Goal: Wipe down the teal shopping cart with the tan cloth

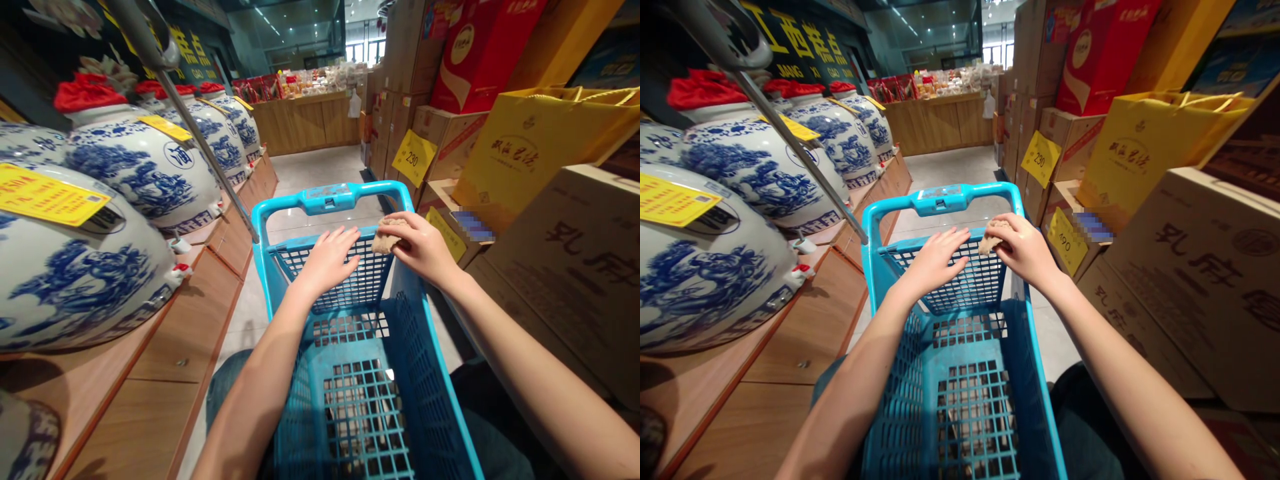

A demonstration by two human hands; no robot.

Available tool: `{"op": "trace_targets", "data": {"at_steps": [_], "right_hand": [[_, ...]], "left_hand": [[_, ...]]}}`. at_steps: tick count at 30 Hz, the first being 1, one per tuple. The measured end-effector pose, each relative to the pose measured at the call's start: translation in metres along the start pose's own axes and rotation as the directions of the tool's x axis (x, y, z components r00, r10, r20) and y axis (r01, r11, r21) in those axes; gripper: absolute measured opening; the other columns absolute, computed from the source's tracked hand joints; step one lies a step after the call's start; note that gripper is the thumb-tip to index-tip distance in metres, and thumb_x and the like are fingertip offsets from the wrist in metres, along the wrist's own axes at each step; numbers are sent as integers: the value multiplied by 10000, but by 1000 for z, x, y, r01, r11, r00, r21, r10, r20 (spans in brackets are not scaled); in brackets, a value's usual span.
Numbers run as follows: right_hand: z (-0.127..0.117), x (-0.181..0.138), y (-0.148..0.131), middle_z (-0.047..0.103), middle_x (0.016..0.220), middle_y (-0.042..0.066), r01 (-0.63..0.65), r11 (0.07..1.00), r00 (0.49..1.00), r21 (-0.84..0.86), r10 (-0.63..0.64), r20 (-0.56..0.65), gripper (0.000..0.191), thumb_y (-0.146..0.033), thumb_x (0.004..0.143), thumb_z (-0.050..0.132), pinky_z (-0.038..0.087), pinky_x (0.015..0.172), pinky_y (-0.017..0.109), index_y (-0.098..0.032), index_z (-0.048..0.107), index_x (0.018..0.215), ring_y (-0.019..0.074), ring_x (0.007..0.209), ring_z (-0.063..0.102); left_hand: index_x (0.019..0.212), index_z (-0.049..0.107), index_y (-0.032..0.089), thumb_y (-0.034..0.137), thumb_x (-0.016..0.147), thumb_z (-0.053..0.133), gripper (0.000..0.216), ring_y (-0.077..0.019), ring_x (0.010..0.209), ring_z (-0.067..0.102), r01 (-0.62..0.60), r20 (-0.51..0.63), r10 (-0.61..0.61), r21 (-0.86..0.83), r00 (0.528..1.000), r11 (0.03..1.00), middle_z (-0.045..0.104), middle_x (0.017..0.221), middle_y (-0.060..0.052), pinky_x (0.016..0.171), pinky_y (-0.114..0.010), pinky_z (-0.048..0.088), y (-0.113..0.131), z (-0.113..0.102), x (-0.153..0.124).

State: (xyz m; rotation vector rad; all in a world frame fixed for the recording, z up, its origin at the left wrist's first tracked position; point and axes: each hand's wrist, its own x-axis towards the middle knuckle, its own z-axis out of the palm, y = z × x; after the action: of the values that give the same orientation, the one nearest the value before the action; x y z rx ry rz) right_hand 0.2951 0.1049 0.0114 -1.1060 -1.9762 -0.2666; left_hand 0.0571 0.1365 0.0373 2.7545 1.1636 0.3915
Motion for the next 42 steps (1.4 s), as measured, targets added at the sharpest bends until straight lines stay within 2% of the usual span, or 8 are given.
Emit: {"op": "trace_targets", "data": {"at_steps": [6,10,16,20,25,31,35,42], "right_hand": [[-6,1,6,757,1024,73,-41,997,999,62,42,-10,260,-95,787,628,600,843,407,-250,781,929,268,969,737],[-17,2,15,746,1169,90,-147,983,975,108,163,-154,262,-115,753,657,586,942,462,-262,793,922,305,1120,713],[-25,2,33,733,804,41,-230,911,936,341,304,-180,105,-201,761,661,596,775,385,-245,719,685,238,806,727],[-23,-3,43,742,1007,73,-243,947,923,210,292,-249,80,-253,752,686,578,874,435,-257,745,807,283,1002,713],[-28,-8,47,674,819,42,-234,959,965,162,249,-79,40,-268,721,680,544,736,377,-252,656,692,239,787,664],[-31,-9,38,666,1003,73,-216,975,970,56,221,-104,92,-193,752,626,536,765,375,-246,669,813,252,898,672],[-31,-11,35,637,880,46,-176,984,984,18,177,-37,64,-184,730,636,504,708,350,-246,641,746,231,806,645],[-25,-9,34,642,1066,90,-201,979,973,-46,193,-127,146,-191,771,621,541,814,394,-252,695,882,276,976,666]], "left_hand": [[1575,495,157,309,1027,505,569,-288,1603,357,10,15,-10,7,1000,1000,452,1685,-103,1329,-522,268,2,-2,0],[1576,495,178,317,1030,499,564,-284,1608,348,17,25,-17,3,1000,1000,438,1693,-91,1330,-537,262,2,-3,0],[1575,497,180,322,1031,490,562,-281,1608,348,9,29,-8,-5,1000,1000,440,1691,-97,1331,-536,256,2,-3,0],[1574,498,175,317,1029,489,563,-292,1607,349,12,14,-12,-9,1000,1000,446,1686,-106,1324,-562,264,1,-3,-1],[1569,502,193,312,1025,497,556,-289,1602,359,7,6,-7,-7,1000,1000,453,1683,-98,1317,-568,280,1,-2,-2],[1566,505,185,321,1036,494,548,-294,1606,350,15,7,-15,3,1000,1000,455,1683,-106,1320,-566,273,2,-2,-3],[1575,492,158,319,1033,501,565,-298,1604,352,13,9,-13,-3,1000,1000,455,1681,-118,1321,-567,272,3,-2,-3],[1565,505,188,327,1035,495,548,-295,1605,352,11,1,-11,-3,1000,1000,458,1680,-102,1318,-571,275,2,-2,-3]]}}
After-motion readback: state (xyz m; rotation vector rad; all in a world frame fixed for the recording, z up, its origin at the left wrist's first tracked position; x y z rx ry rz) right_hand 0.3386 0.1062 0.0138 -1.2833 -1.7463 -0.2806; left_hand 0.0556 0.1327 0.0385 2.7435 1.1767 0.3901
